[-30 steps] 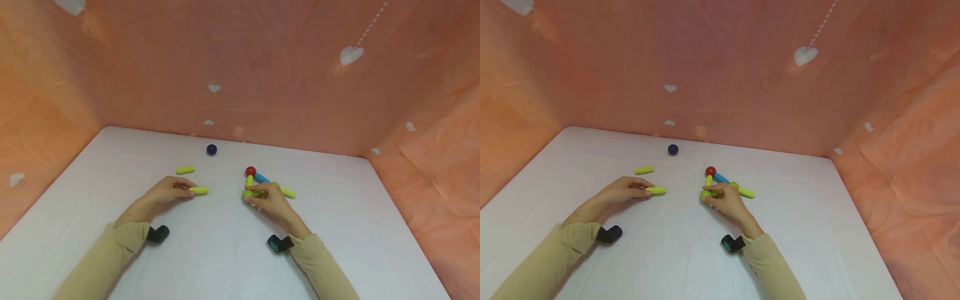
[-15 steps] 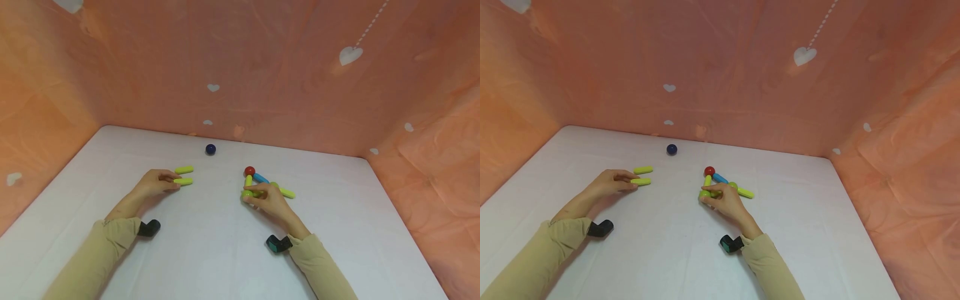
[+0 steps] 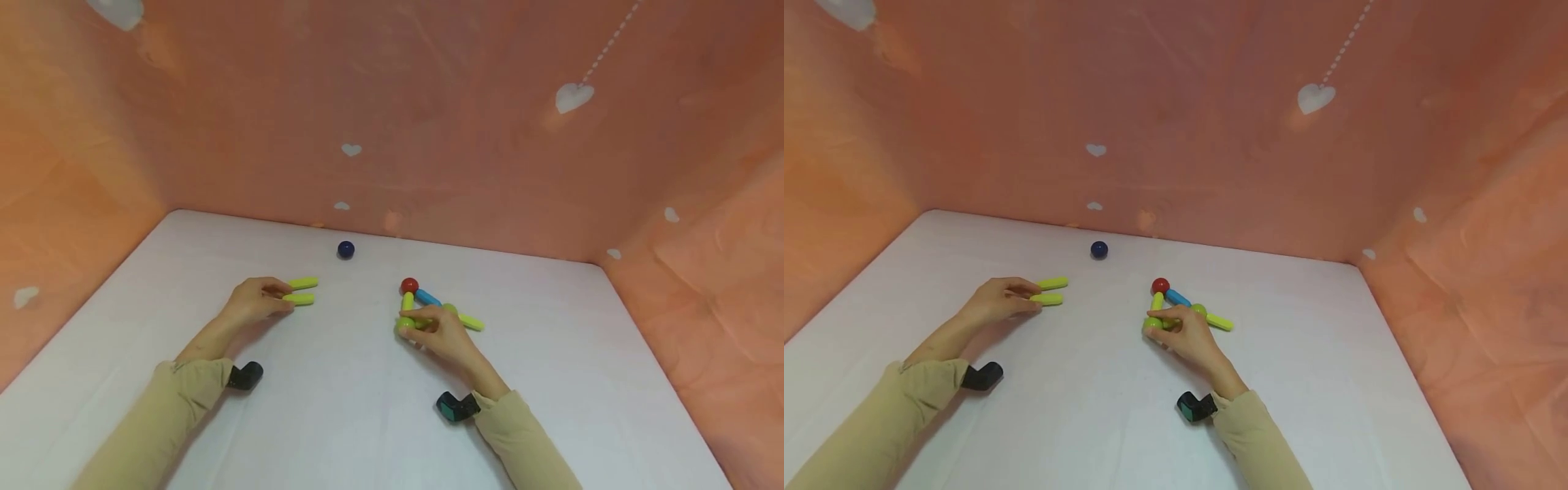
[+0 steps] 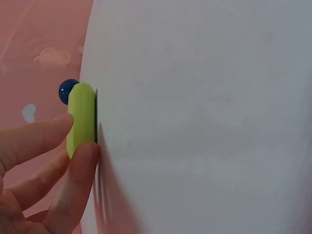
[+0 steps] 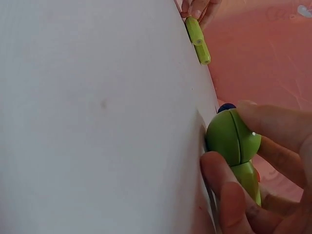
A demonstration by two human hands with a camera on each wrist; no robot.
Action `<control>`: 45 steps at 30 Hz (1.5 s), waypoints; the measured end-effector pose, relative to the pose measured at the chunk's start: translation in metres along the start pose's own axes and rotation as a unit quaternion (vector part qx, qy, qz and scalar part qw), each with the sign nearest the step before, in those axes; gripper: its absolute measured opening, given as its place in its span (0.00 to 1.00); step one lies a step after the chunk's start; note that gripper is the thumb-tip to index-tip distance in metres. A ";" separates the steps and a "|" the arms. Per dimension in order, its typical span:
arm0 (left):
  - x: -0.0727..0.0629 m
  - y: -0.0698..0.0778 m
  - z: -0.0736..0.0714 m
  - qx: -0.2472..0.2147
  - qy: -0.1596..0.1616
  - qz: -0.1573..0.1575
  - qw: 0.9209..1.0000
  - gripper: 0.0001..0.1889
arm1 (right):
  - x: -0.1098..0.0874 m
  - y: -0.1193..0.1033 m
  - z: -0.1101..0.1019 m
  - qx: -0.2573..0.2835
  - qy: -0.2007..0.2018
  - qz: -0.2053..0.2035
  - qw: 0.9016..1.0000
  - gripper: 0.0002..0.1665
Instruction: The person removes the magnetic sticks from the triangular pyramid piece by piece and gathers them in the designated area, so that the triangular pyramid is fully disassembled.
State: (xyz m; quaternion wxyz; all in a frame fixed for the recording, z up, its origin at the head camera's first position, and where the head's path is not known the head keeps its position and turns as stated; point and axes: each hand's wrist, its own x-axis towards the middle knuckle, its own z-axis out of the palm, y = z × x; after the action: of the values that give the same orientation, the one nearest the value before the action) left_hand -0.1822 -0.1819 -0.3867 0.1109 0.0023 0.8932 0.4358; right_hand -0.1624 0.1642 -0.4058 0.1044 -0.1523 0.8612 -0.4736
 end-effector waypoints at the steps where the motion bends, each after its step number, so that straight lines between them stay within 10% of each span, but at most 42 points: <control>1: -0.001 0.001 0.000 0.005 0.002 0.001 1.000 0.23 | -0.002 -0.006 -0.001 -0.003 -0.002 0.003 1.000 0.21; 14: -0.008 0.017 -0.001 0.007 0.074 0.089 0.993 0.17 | 0.000 -0.004 -0.006 0.000 -0.039 -0.010 0.999 0.21; 37: 0.018 0.040 0.060 -0.050 -0.040 0.095 0.993 0.19 | -0.003 -0.001 -0.017 -0.042 -0.111 -0.100 0.988 0.19; 45: 0.027 0.055 0.077 -0.046 -0.076 0.069 0.994 0.24 | -0.001 -0.002 -0.021 -0.068 0.055 -0.071 0.994 0.12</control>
State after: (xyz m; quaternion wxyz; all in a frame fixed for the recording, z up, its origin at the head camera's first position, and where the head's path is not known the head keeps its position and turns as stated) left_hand -0.1986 -0.0856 -0.3952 0.1485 0.0918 0.8590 0.4812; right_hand -0.1680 0.1796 -0.3929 0.0126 -0.1932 0.8830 -0.4276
